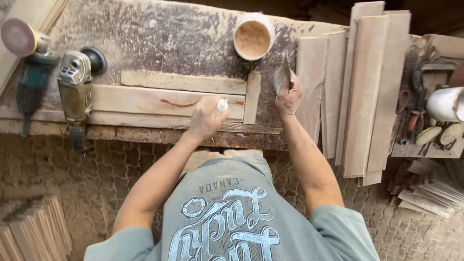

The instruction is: Sanding wood boards with a power sander and applying adhesive or filler to wood surfaces.

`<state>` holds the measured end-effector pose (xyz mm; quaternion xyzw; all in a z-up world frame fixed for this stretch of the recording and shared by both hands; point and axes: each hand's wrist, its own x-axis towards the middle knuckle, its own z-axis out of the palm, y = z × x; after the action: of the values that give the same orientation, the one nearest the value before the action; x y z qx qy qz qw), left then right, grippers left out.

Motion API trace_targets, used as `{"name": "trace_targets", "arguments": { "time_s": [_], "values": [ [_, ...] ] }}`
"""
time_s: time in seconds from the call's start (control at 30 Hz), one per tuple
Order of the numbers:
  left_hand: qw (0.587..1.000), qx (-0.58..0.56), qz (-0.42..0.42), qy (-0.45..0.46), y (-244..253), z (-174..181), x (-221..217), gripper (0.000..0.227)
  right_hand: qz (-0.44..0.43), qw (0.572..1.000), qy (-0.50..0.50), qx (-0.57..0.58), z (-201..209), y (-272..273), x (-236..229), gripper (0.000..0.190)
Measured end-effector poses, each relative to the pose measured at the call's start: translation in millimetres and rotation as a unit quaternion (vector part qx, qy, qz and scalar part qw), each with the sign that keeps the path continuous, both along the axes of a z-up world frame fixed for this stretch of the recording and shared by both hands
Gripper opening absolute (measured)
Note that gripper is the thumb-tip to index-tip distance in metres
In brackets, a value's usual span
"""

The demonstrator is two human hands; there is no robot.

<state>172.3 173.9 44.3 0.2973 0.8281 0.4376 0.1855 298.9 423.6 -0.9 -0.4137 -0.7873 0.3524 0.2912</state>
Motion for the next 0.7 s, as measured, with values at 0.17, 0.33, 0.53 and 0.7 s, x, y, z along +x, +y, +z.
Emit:
{"name": "trace_targets", "arguments": {
  "time_s": [0.17, 0.33, 0.53, 0.7],
  "values": [
    [0.999, 0.040, -0.001, -0.004, 76.0, -92.4, -44.8, 0.024, -0.193, 0.927, 0.041, -0.319, -99.9, 26.7, 57.8, 0.021],
    [0.995, 0.017, -0.029, 0.091, 92.8, -62.3, -38.1, 0.026, -0.179, 0.900, 0.040, -0.396, -21.9, 16.9, 58.1, 0.032],
    [0.991, 0.048, -0.061, 0.106, 144.8, -102.4, 12.0, 0.019, -0.143, 0.946, -0.099, -0.273, -40.9, 11.0, 35.1, 0.028],
    [0.973, 0.048, -0.080, 0.211, 196.0, -49.0, 25.2, 0.014, 0.045, 0.916, -0.391, -0.077, 27.6, 29.3, 55.7, 0.022]
  ]
}}
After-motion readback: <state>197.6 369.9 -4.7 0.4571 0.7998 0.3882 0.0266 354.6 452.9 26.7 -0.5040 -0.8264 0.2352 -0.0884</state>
